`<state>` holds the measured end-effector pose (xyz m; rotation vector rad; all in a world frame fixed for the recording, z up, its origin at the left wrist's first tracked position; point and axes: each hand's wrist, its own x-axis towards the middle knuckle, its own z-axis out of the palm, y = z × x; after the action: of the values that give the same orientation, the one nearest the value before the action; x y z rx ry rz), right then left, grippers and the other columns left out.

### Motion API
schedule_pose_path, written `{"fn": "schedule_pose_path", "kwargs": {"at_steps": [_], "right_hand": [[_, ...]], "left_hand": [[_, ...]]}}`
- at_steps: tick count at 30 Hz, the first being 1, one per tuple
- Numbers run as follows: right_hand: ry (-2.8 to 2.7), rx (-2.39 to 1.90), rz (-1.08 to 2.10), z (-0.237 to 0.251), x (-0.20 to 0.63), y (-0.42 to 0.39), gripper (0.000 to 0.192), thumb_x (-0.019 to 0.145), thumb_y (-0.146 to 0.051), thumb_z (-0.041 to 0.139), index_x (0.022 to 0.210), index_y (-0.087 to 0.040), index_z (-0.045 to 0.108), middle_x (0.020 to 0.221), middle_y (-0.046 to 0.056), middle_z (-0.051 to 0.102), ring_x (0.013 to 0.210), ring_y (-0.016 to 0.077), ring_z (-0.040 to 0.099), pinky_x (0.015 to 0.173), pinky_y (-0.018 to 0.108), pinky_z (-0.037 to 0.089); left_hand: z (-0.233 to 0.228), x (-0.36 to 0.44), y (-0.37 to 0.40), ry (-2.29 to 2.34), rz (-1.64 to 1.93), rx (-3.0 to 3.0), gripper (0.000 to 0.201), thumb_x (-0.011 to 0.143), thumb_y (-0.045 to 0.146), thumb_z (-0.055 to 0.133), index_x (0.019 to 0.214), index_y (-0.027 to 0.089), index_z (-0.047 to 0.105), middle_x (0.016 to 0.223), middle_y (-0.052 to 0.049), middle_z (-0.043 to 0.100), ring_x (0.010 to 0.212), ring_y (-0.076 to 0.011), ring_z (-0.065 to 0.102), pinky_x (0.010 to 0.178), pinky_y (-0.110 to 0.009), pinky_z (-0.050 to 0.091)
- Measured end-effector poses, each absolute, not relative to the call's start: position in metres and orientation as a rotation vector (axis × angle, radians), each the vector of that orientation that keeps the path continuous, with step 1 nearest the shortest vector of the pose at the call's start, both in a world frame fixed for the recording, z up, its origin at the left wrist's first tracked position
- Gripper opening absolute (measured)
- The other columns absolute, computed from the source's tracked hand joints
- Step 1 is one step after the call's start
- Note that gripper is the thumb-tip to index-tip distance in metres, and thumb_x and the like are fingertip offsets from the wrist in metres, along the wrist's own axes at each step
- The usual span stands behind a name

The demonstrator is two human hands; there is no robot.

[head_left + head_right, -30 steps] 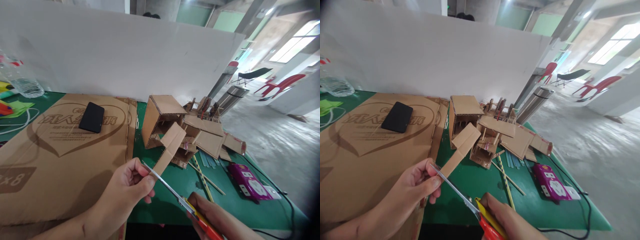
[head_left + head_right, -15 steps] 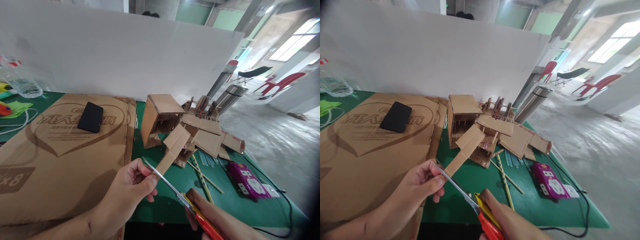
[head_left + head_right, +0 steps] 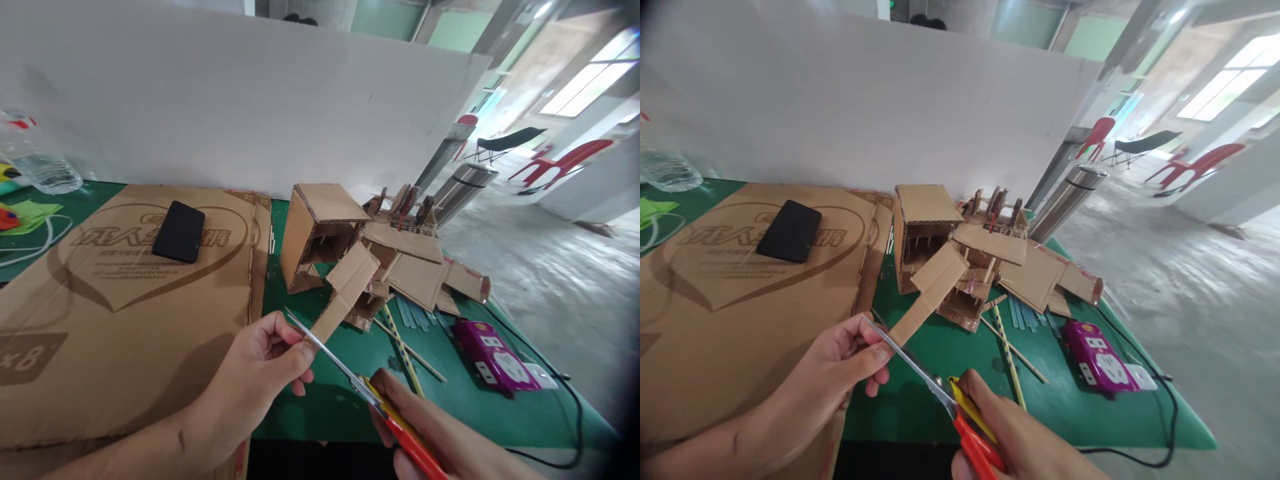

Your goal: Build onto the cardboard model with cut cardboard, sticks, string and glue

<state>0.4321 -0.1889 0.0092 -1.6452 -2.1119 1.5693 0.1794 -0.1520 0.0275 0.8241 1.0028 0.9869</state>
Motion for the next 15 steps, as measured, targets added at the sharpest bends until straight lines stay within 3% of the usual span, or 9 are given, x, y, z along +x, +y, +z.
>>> {"fn": "schedule_pose_path", "kwargs": {"at_steps": [2, 5, 9, 12, 15], "right_hand": [[-2.17, -1.655, 1.546, 0.01, 0.433, -0.186, 0.089, 0.084, -0.07, 0.049, 0.15, -0.011, 0.04, 0.105, 0.017, 0.069, 0.088, 0.0272, 0.066, 0.081, 0.037, 0.057], [-2.232, -1.652, 1.467, 0.013, 0.431, -0.184, 0.086, 0.084, -0.07, 0.047, 0.144, -0.009, 0.047, 0.101, 0.019, 0.071, 0.083, 0.0286, 0.067, 0.078, 0.041, 0.058], [-2.254, -1.628, 1.426, 0.019, 0.424, -0.185, 0.072, 0.085, -0.066, 0.048, 0.133, -0.013, 0.056, 0.097, 0.016, 0.072, 0.078, 0.0263, 0.067, 0.072, 0.037, 0.059], [-2.237, -1.567, 1.413, 0.025, 0.418, -0.185, 0.054, 0.087, -0.063, 0.048, 0.112, -0.018, 0.064, 0.087, 0.012, 0.071, 0.07, 0.0224, 0.065, 0.063, 0.03, 0.057], [-2.195, -1.499, 1.403, 0.027, 0.416, -0.184, 0.041, 0.085, -0.058, 0.055, 0.103, -0.022, 0.065, 0.081, 0.008, 0.071, 0.066, 0.02, 0.063, 0.061, 0.027, 0.055]], "left_hand": [[0.027, 0.179, -0.152, 1.006, 0.987, 0.83, 0.037, 0.066, 0.033, 0.082, 0.065, 0.019, 0.048, 0.068, 0.004, 0.059, 0.05, -0.0072, 0.055, 0.045, -0.019, 0.045], [0.026, 0.18, -0.151, 1.0, 0.994, 0.834, 0.038, 0.065, 0.034, 0.083, 0.065, 0.019, 0.048, 0.068, 0.004, 0.058, 0.05, -0.0072, 0.056, 0.044, -0.018, 0.044], [0.027, 0.18, -0.151, 0.996, 0.985, 0.837, 0.039, 0.065, 0.035, 0.083, 0.065, 0.019, 0.048, 0.067, 0.004, 0.058, 0.049, -0.0068, 0.054, 0.044, -0.018, 0.044], [0.028, 0.179, -0.153, 1.007, 0.993, 0.837, 0.039, 0.064, 0.035, 0.084, 0.065, 0.019, 0.048, 0.068, 0.004, 0.058, 0.049, -0.0067, 0.054, 0.044, -0.018, 0.044], [0.031, 0.179, -0.155, 1.018, 0.991, 0.84, 0.039, 0.065, 0.035, 0.083, 0.065, 0.019, 0.048, 0.069, 0.004, 0.058, 0.05, -0.0069, 0.054, 0.045, -0.019, 0.045]]}}
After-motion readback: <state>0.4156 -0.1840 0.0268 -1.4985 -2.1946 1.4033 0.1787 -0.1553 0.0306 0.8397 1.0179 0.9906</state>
